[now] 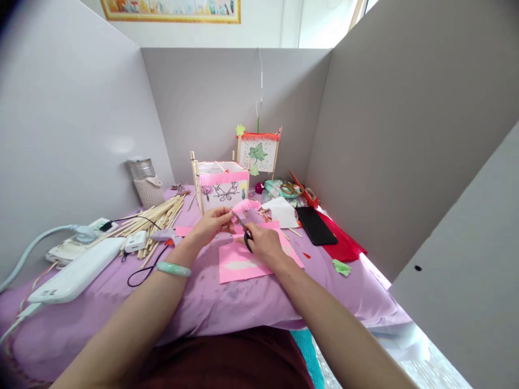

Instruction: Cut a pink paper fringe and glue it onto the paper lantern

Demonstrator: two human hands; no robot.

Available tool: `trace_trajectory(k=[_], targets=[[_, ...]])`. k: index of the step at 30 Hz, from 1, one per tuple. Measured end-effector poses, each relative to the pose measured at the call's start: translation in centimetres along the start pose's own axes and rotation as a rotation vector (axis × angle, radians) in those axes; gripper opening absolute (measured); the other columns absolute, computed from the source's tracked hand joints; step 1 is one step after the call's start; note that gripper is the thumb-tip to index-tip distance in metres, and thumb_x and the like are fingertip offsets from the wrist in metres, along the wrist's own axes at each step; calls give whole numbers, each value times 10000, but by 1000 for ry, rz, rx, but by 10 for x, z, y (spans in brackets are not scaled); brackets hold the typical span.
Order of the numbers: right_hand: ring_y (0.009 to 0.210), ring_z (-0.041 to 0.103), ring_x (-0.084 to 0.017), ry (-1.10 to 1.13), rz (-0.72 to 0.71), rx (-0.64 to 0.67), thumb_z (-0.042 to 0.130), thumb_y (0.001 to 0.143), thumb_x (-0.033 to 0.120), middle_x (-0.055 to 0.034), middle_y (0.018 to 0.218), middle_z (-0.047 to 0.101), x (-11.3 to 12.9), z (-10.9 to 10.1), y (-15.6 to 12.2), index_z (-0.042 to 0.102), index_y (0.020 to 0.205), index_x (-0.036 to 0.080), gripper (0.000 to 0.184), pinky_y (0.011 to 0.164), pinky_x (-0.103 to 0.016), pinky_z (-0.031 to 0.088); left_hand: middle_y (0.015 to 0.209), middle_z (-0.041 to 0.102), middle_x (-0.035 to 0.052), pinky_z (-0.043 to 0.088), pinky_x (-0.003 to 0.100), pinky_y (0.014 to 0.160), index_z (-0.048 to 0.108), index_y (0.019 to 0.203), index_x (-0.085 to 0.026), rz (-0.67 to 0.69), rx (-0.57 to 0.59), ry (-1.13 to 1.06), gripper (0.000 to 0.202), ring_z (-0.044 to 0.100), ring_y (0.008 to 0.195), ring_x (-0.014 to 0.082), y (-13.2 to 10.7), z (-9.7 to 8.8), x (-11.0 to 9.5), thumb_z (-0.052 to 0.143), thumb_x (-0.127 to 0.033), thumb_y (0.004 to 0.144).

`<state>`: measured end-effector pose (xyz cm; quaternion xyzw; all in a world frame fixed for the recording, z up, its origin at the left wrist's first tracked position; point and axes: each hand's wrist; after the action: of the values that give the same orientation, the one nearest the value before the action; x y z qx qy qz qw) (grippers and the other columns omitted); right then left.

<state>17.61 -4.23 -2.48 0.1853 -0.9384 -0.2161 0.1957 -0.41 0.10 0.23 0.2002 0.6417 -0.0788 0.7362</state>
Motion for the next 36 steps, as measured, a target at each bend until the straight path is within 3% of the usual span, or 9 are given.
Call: trace_trajectory(k=[8, 18, 36], targets=[[763, 679, -204, 15, -7, -9, 623, 829, 492, -19, 834, 725, 0, 0, -1, 624, 1055, 221, 353, 609, -252, 390, 650, 638, 19, 557, 281, 596, 562, 767, -118, 2, -12, -7, 274, 616, 518, 107, 1, 0, -1, 719, -343, 759], [744, 655, -181, 79, -52, -34, 598, 843, 503, -6, 804, 694, -1, 1, -3, 598, 1075, 222, 364, 608, -251, 393, 680, 658, 33, 544, 266, 580, 551, 812, -121, 1, 68, 62, 270, 630, 531, 114, -1, 1, 1, 698, -345, 772], [746, 673, -199, 32, -32, -42, 644, 820, 490, -19, 819, 720, -3, 3, 0, 622, 1059, 222, 360, 604, -253, 396, 685, 656, 41, 552, 278, 579, 548, 788, -114, -17, 61, 50, 234, 626, 517, 114, -2, 2, -2, 671, -313, 792]])
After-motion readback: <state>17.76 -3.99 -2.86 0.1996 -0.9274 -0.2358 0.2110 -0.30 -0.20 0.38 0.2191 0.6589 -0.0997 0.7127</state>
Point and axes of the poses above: each hand's wrist, its own y-axis towards the middle knuckle, its own z-axis out of the palm, x = y × z
